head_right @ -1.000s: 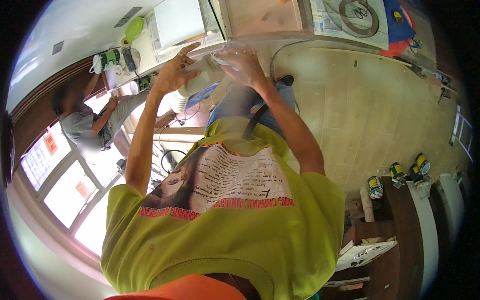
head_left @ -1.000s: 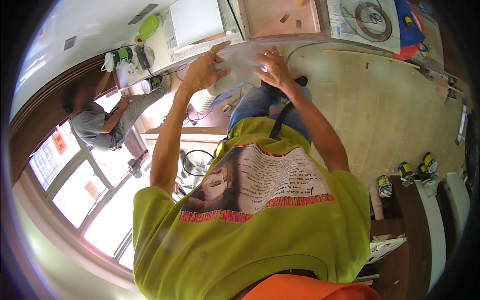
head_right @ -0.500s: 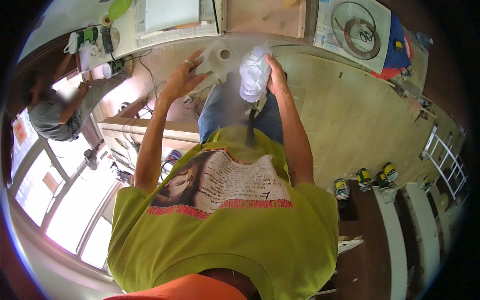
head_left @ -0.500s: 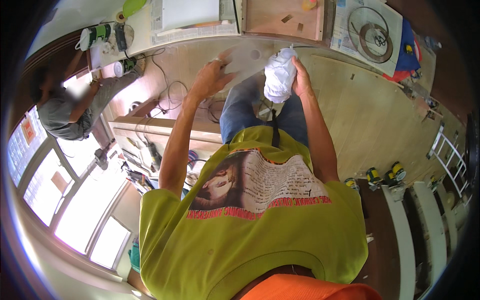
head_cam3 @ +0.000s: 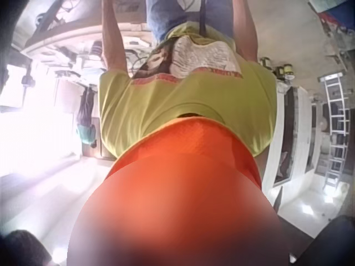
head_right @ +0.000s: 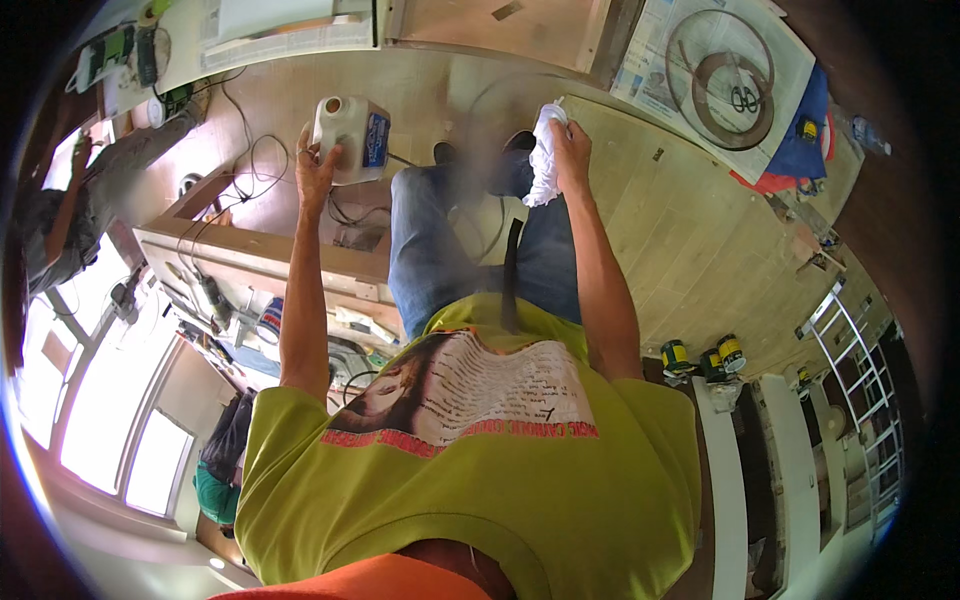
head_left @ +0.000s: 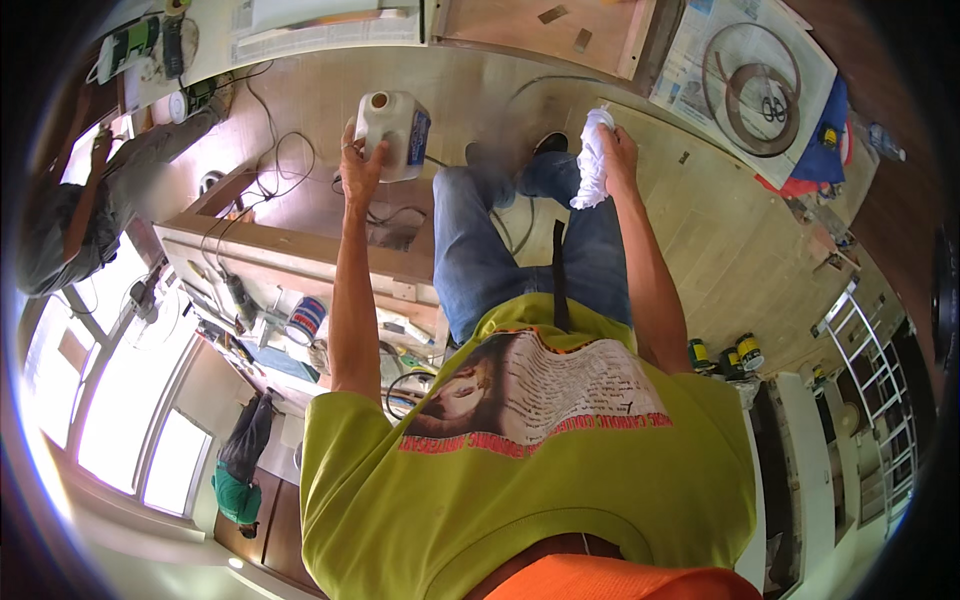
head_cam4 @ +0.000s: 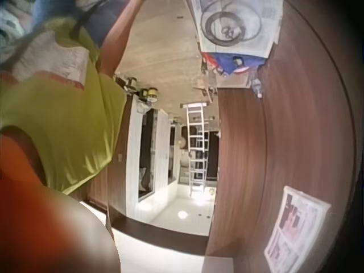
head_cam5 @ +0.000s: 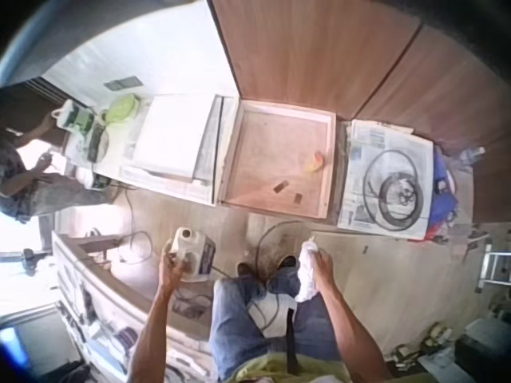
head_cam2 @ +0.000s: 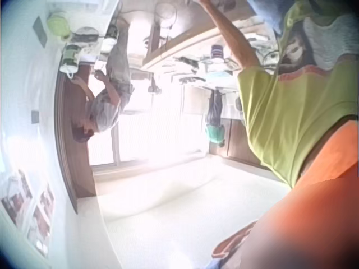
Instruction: The person sits on the floor and applies a liquid finish to a curved wooden furniture piece using a cloth, then sands the surface with a sanding block. The person handles a plastic bottle, a white cloth, and a sanding block while working on the wood.
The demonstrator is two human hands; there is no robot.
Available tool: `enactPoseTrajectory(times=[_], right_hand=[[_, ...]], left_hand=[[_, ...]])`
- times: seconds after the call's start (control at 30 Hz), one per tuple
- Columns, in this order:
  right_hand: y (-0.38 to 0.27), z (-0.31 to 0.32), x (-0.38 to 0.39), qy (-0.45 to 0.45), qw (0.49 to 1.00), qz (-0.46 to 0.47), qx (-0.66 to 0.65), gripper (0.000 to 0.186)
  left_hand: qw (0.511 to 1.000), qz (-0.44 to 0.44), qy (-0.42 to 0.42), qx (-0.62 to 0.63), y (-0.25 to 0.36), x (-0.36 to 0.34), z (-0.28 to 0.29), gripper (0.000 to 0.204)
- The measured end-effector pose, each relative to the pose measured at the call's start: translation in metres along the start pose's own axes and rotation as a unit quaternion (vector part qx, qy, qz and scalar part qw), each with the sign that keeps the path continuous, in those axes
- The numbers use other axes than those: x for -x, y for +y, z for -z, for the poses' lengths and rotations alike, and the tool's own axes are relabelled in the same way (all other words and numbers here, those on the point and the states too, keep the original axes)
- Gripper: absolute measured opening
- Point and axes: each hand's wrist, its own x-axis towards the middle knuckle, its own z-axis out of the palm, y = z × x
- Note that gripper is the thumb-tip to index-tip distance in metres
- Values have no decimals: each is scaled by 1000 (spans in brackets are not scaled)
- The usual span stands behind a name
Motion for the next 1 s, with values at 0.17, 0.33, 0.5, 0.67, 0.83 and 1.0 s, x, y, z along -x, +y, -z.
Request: enactPoseTrajectory(times=[0.17,0.33,0.5,0.67,0.83,1.0], right_hand=[[27,-29,-58,218,924,253,187,31],[48,-78,-106,300,891,278,197,37],[54,-132,-122,234,873,390,174,27],[73,-53,-131,310,863,345,201,22],[58,-80,-135,244,853,397,237,28],[46,-52,-131,229,875,327,275,28]], left_hand=[[996,63,41,38,-70,-29,-46,88],[993,60,97,41,-177,-67,-75,91],[990,89,111,-4,-223,-99,-104,92],[986,96,132,41,-251,-115,-122,90],[980,56,172,76,-323,-135,-126,91],[973,41,171,151,-313,-117,-118,88]])
